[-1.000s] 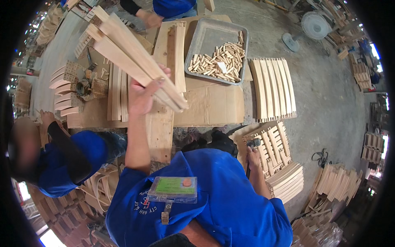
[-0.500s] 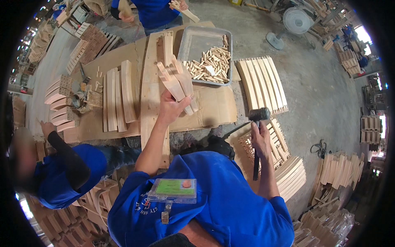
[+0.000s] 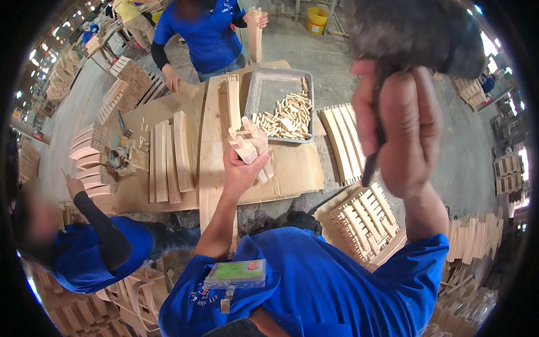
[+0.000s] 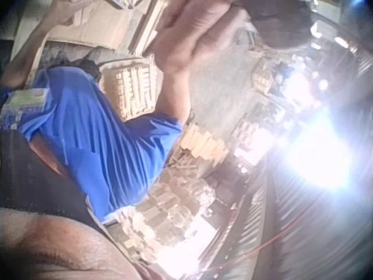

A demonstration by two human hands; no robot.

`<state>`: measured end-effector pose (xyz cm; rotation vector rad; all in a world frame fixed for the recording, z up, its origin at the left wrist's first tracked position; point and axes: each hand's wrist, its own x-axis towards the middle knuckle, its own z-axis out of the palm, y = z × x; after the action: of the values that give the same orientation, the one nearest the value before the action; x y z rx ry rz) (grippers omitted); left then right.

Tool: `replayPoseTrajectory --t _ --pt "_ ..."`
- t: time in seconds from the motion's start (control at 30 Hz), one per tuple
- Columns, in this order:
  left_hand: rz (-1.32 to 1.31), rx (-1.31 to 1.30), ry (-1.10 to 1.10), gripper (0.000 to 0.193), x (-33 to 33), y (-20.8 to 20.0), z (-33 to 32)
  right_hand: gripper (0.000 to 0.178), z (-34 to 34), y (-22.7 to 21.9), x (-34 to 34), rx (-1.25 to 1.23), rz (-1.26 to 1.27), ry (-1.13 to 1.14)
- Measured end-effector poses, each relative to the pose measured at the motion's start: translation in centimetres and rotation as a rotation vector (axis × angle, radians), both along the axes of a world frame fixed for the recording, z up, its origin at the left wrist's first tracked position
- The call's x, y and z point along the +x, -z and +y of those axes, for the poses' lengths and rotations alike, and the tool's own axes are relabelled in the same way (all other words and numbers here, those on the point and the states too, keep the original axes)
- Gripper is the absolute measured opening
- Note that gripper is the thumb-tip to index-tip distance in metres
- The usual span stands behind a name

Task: The person inserts small wooden dowels into pre-drilled holes on long wooden slats using a hammer. They pick up a slat, align the dowels, and tap them into place, then place the finished slat on a stack. The process is repeated continuously throughout the clip.

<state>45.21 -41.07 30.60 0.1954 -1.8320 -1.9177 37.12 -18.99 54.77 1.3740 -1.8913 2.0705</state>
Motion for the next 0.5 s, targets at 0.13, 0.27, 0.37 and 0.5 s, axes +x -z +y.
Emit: replayPoseTrajectory --t 0.13,0.27,0.37,0.5 --pt "-0.069 -0.143 -0.028 0.049 -0.5 -0.7 0.4 0.014 -1.7 4.0 -0.4 1.126 0.256 0.040" --pt "0.053 -0.228 0.002 0.050 0.2 -0.4 0.2 0.023 -1.1 1.2 0.2 0.881 0.087 0.045" --pt "0.077 -0.034 0.039 0.049 -0.1 -0.6 0.5 0.031 -1.0 -2.4 1.6 0.459 -0.130 0.094" --pt "0.094 0.022 0.062 0.043 -1.0 -1.6 1.3 0.025 -0.4 2.9 0.0 0.639 0.440 0.099"
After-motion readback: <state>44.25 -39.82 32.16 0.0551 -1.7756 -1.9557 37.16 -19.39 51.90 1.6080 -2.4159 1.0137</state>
